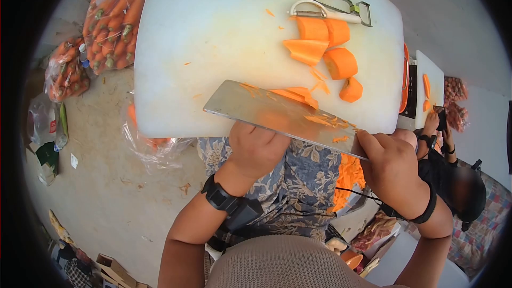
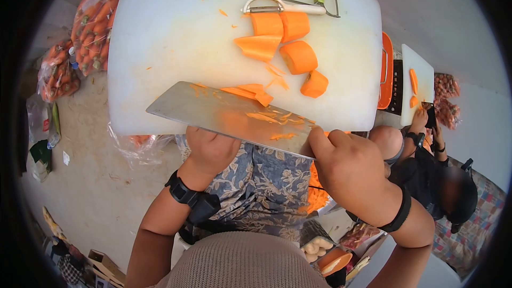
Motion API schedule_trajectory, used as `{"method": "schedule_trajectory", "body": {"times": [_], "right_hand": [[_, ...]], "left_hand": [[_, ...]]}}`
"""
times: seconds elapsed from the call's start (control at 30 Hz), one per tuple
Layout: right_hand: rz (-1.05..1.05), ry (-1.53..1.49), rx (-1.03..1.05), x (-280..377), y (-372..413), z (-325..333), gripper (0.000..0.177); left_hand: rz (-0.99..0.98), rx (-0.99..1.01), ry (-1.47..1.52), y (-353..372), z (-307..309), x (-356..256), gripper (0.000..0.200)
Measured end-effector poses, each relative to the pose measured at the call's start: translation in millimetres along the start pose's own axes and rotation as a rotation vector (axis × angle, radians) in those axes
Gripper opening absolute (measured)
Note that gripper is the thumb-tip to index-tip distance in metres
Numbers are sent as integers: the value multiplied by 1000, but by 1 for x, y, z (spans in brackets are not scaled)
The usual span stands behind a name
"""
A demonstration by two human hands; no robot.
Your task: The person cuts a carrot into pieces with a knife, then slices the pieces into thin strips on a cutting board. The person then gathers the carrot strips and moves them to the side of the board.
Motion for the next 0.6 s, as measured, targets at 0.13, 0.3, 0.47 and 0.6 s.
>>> {"method": "schedule_trajectory", "body": {"times": [0.13,0.3,0.47,0.6], "right_hand": [[1,8,21,0,0,-2,20],[0,7,37,1,-2,0,23],[8,24,65,1,-3,1,33],[3,9,64,0,-2,0,38]], "left_hand": [[32,48,49,0,0,1,27],[132,100,144,5,-4,5,29],[186,108,261,4,-3,8,29],[137,92,196,6,-3,5,27]]}}
Point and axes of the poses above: each hand's wrist, its own y-axis away from the middle knuckle, its own z-axis out of the back of the hand, x = y × z, the point moved 6 cm from there along -y, towards the middle knuckle, and after that the axes turned 3 degrees about x, right-handed, at the moved point
